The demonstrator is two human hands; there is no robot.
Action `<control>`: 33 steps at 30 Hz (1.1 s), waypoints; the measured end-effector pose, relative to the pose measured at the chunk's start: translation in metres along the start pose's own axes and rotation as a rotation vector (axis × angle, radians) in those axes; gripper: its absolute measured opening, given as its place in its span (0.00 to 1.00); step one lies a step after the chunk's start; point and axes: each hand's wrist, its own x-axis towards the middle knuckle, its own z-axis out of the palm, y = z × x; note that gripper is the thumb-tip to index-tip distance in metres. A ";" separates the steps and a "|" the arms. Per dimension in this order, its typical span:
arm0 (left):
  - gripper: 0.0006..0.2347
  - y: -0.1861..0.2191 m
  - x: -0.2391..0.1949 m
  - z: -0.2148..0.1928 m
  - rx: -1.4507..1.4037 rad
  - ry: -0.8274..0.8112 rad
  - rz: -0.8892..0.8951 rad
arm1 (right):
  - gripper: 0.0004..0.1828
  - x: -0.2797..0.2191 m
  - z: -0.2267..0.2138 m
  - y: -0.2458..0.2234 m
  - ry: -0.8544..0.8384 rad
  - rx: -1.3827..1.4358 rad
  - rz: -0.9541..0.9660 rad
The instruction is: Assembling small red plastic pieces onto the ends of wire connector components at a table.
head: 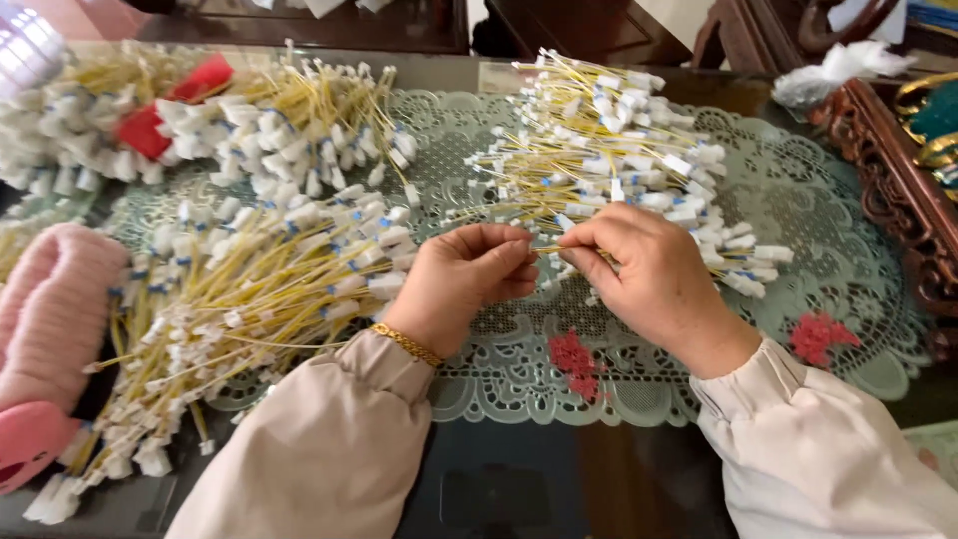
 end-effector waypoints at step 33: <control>0.11 -0.002 0.003 0.000 0.026 0.070 -0.020 | 0.04 -0.057 -0.017 0.011 -0.229 0.414 0.349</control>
